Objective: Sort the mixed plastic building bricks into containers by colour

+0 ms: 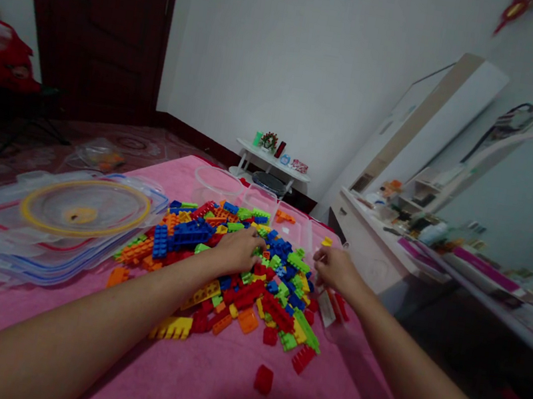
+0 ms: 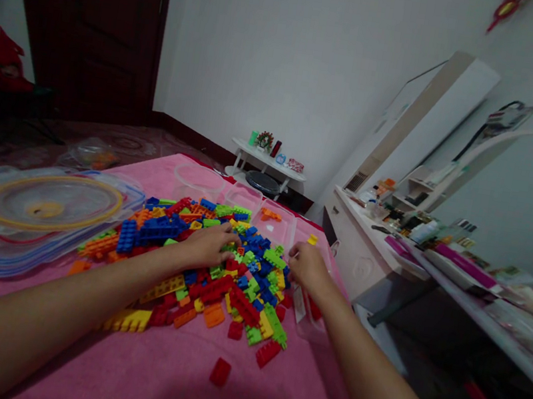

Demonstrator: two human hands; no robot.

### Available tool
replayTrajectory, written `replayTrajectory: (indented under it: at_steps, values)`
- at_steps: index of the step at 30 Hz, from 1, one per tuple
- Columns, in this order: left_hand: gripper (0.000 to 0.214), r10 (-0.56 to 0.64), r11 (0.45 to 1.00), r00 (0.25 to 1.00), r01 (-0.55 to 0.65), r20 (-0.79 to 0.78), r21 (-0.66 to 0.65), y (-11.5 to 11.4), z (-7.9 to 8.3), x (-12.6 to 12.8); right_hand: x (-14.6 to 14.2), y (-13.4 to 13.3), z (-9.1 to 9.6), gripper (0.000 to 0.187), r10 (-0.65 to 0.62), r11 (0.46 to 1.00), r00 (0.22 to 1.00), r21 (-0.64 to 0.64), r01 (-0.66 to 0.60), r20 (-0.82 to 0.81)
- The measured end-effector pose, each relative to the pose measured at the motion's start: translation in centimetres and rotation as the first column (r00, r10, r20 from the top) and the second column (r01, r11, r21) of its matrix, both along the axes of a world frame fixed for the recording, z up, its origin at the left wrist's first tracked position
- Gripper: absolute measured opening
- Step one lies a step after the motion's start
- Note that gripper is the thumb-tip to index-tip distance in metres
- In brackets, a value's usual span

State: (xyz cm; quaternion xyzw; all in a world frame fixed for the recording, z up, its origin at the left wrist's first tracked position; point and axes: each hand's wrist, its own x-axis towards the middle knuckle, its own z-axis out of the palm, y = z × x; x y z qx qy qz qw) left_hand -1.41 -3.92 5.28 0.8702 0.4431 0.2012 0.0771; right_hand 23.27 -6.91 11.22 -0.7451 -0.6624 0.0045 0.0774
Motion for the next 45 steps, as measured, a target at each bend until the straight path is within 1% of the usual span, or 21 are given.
replayTrajectory:
  at_steps: [1,3,6,10,17,20,23,24,26,28,29,30,32,34,36,38,39,41,42,43,45]
  values:
    - [0.031,0.001,1.000,1.000,-0.001,0.000,0.005,0.0,0.0,0.0,-0.9,-0.6,-0.9,0.015,0.019,0.999,0.999,-0.035,-0.018,0.036]
    - [0.031,0.006,1.000,1.000,-0.005,-0.003,0.008,0.0,-0.1,0.0,-2.4,-1.6,-2.6,0.025,0.045,0.997,0.994,-0.071,-0.037,0.103]
    - [0.031,0.011,1.000,1.000,-0.011,-0.009,0.008,0.0,-0.1,0.0,-4.0,-2.4,-4.0,0.041,0.029,0.996,0.982,-0.089,-0.013,0.188]
    - [0.032,0.007,1.000,1.000,-0.007,-0.007,0.011,0.1,-0.1,0.1,-4.7,-2.4,-4.1,0.045,-0.018,0.994,0.963,-0.101,0.047,0.270]
    - [0.031,0.007,1.000,1.000,-0.007,0.003,0.005,0.1,-0.2,0.1,-5.0,-1.8,-4.1,0.056,-0.049,0.992,0.943,-0.097,0.085,0.329]
    - [0.032,-0.001,1.000,1.000,0.001,0.004,0.011,0.1,-0.2,0.1,-5.0,-2.0,-2.8,0.060,-0.054,0.995,0.927,-0.054,0.080,0.371]
    - [0.033,0.005,1.000,1.000,-0.005,-0.001,0.015,0.2,-0.2,0.1,-4.4,-2.1,-0.2,0.050,-0.027,0.995,0.924,-0.077,0.061,0.381]
    - [0.032,0.007,1.000,1.000,-0.007,-0.004,0.014,0.2,-0.2,0.1,-4.0,-2.0,0.7,0.047,-0.018,0.992,0.937,-0.109,0.059,0.348]
    - [0.031,0.008,1.000,1.000,-0.008,-0.007,0.012,0.2,-0.2,0.1,-2.9,-1.6,2.4,0.043,-0.010,0.981,0.976,-0.189,0.052,0.219]
    - [0.031,0.007,1.000,1.000,-0.007,-0.007,0.011,0.3,-0.2,0.1,-1.7,-1.0,3.6,0.042,-0.017,0.970,0.997,-0.242,0.034,0.072]
    - [0.032,0.006,1.000,1.000,-0.006,-0.006,0.012,0.3,-0.2,0.1,-1.1,-0.7,4.0,0.042,-0.030,0.968,0.999,-0.249,0.033,0.016]
    - [0.032,0.004,1.000,1.000,-0.004,-0.004,0.014,0.3,-0.2,0.1,-0.5,-0.3,4.3,0.043,-0.051,0.970,0.998,-0.238,0.044,-0.023]
    - [0.032,0.004,1.000,1.000,-0.004,-0.001,0.016,0.2,-0.2,0.1,0.6,0.5,4.6,0.043,-0.107,0.980,0.993,-0.175,0.096,-0.053]
    - [0.032,0.002,1.000,1.000,-0.002,0.000,0.012,0.1,-0.1,0.1,1.5,1.3,4.7,0.043,-0.160,0.985,0.986,-0.077,0.156,-0.047]
    - [0.032,0.002,1.000,1.000,-0.002,0.000,0.010,0.0,-0.1,0.0,2.3,2.1,4.7,0.047,-0.200,0.979,0.980,0.023,0.200,-0.025]
    - [0.032,0.001,1.000,1.000,-0.001,0.000,0.013,0.0,-0.1,0.0,2.7,2.7,4.4,0.056,-0.247,0.958,0.969,0.152,0.245,-0.003]
    - [0.032,0.001,1.000,1.000,-0.001,0.001,0.016,0.0,-0.1,0.0,2.8,2.9,4.2,0.059,-0.268,0.937,0.963,0.234,0.258,0.012]
    - [0.032,0.002,1.000,1.000,-0.002,0.002,0.016,0.0,-0.1,0.0,2.6,3.1,3.7,0.060,-0.281,0.898,0.958,0.368,0.242,0.057]
    - [0.032,0.001,1.000,1.000,-0.001,-0.001,0.012,0.0,-0.1,0.0,2.2,3.1,3.4,0.055,-0.259,0.899,0.962,0.387,0.205,0.092]
    - [0.032,0.001,1.000,1.000,-0.001,-0.004,0.005,0.0,0.0,0.0,1.7,2.9,3.0,0.049,-0.213,0.925,0.966,0.350,0.150,0.147]
    - [0.033,0.006,1.000,1.000,-0.007,-0.012,-0.010,0.0,0.0,0.0,0.4,2.2,2.2,0.036,-0.070,0.990,0.962,0.141,0.033,0.262]
